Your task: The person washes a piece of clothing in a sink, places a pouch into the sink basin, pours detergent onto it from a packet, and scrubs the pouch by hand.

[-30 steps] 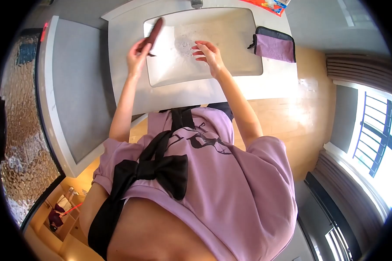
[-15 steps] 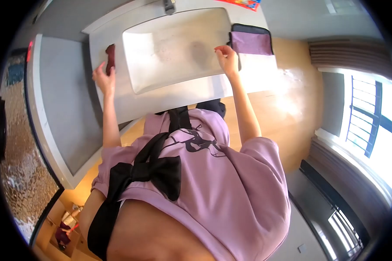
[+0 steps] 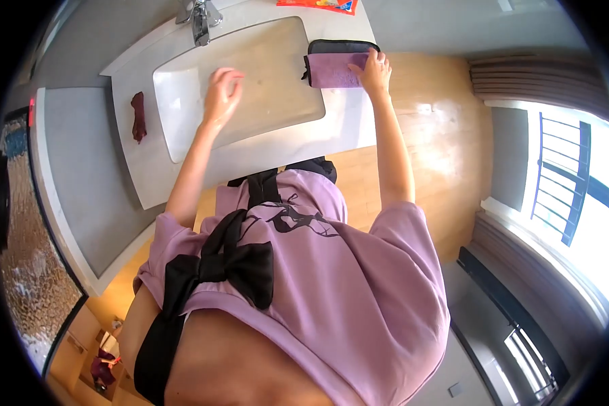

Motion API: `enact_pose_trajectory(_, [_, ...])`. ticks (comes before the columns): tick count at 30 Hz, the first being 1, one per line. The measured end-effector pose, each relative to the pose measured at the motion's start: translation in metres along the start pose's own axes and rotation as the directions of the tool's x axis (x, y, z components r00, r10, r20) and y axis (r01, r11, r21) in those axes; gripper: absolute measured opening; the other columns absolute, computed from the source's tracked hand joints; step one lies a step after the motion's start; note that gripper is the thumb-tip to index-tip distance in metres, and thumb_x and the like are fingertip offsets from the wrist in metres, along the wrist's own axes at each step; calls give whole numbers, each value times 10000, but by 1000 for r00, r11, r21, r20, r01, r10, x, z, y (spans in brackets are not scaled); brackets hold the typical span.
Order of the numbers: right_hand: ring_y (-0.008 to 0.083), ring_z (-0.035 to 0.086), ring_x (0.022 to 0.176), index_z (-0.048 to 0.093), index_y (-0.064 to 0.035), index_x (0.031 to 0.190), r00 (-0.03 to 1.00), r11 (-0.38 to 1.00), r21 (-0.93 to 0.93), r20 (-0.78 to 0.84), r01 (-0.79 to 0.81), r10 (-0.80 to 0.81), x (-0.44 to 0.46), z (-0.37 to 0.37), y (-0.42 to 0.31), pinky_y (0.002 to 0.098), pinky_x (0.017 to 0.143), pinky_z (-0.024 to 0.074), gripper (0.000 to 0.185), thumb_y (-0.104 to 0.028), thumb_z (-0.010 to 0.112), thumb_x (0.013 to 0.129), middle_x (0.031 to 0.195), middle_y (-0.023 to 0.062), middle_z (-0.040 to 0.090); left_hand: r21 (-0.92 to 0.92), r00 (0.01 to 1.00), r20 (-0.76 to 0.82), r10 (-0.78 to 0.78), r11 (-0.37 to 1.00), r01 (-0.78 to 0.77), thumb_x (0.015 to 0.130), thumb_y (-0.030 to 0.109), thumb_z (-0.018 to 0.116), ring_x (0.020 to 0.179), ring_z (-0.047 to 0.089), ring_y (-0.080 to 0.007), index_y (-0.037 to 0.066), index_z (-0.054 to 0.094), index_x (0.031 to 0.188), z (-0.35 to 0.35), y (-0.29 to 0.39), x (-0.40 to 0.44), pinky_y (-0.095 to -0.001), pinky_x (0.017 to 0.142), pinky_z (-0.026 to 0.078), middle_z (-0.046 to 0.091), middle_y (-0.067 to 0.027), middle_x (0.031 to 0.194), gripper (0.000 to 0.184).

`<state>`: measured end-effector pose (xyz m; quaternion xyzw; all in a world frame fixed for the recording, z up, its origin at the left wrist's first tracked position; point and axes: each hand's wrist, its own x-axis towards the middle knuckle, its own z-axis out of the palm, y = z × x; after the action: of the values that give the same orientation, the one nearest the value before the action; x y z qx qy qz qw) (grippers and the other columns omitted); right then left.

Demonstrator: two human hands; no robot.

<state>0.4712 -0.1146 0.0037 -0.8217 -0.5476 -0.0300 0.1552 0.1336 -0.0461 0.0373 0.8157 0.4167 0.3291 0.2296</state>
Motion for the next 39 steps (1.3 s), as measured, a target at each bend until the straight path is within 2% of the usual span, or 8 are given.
enact_pose_trajectory(2, [338, 469, 990, 531, -47, 982, 913, 937, 256, 388, -236, 124, 14, 10, 18, 424, 779, 412, 434, -282, 697, 656, 998, 140, 540, 2, 999, 23, 32, 999, -32, 719, 43, 534, 910, 494, -284, 70, 572, 836, 14, 23, 10, -369, 752, 431, 524, -94, 911, 126])
enact_pose_trajectory(7, [289, 523, 807, 571, -68, 863, 978, 989, 146, 208, -25, -6, -3, 8, 18, 354, 738, 429, 236, -212, 661, 699, 795, 121, 549, -69, 973, 225, 54, 997, -39, 763, 85, 538, 875, 514, -259, 66, 576, 835, 37, 41, 16, -342, 757, 432, 519, -74, 906, 84])
enact_pose_trajectory(13, [237, 479, 837, 515, -49, 884, 980, 702, 700, 12, 134, -199, -11, -43, -29, 303, 734, 431, 153, -72, 596, 757, 924, 127, 449, -300, 933, 356, 50, 952, 64, 745, 52, 526, 913, 525, -273, 62, 529, 997, 36, 43, 35, -345, 779, 431, 522, -124, 988, 252])
enact_pose_trajectory(16, [193, 496, 828, 498, -28, 881, 922, 607, 778, 96, 166, -375, -13, -94, -69, 264, 705, 435, 137, -38, 576, 769, 931, 89, 453, -201, 890, 259, 375, 922, -330, 645, -64, 543, 1009, 483, -326, 39, 382, 1178, 22, 66, 67, -357, 834, 409, 480, -158, 1102, 566])
enact_pose_trajectory(23, [185, 514, 937, 511, -33, 922, 866, 409, 890, 32, 203, -498, 6, -125, -117, 277, 758, 476, 219, 57, 568, 731, 958, 65, 474, -817, 719, 535, 444, 491, 304, 715, -88, 420, 1225, 314, -196, 35, 233, 1310, 8, 66, 109, -349, 1004, 284, 344, -113, 1304, 636])
enact_pose_trajectory(28, [172, 559, 842, 533, -78, 978, 833, 483, 862, 149, 155, -532, 1, -154, -130, 305, 681, 480, 239, -123, 615, 758, 954, 65, 530, -596, 583, 803, 127, 225, 771, 916, 308, 320, 1038, 489, -140, 80, 464, 1163, -27, 72, 109, -303, 921, 370, 521, -41, 1112, 366])
enact_pose_trajectory(35, [172, 485, 889, 443, -63, 1003, 829, 336, 885, -94, 323, -551, 0, -101, -148, 299, 751, 429, 191, -130, 522, 843, 943, 78, 457, -547, 595, 803, 37, 443, 710, 840, 174, 538, 854, 531, -91, 88, 514, 1087, -69, 70, 95, -247, 736, 449, 544, -1, 957, 263])
enact_pose_trajectory(39, [100, 492, 804, 422, -62, 1006, 835, 248, 962, 229, -115, -500, -7, -93, -155, 250, 667, 454, 186, -103, 513, 850, 858, 19, 485, -771, 763, 594, 256, 453, 448, 762, 113, 609, 890, 533, -128, 53, 498, 1016, -52, 45, 92, -276, 783, 448, 535, -35, 943, 283])
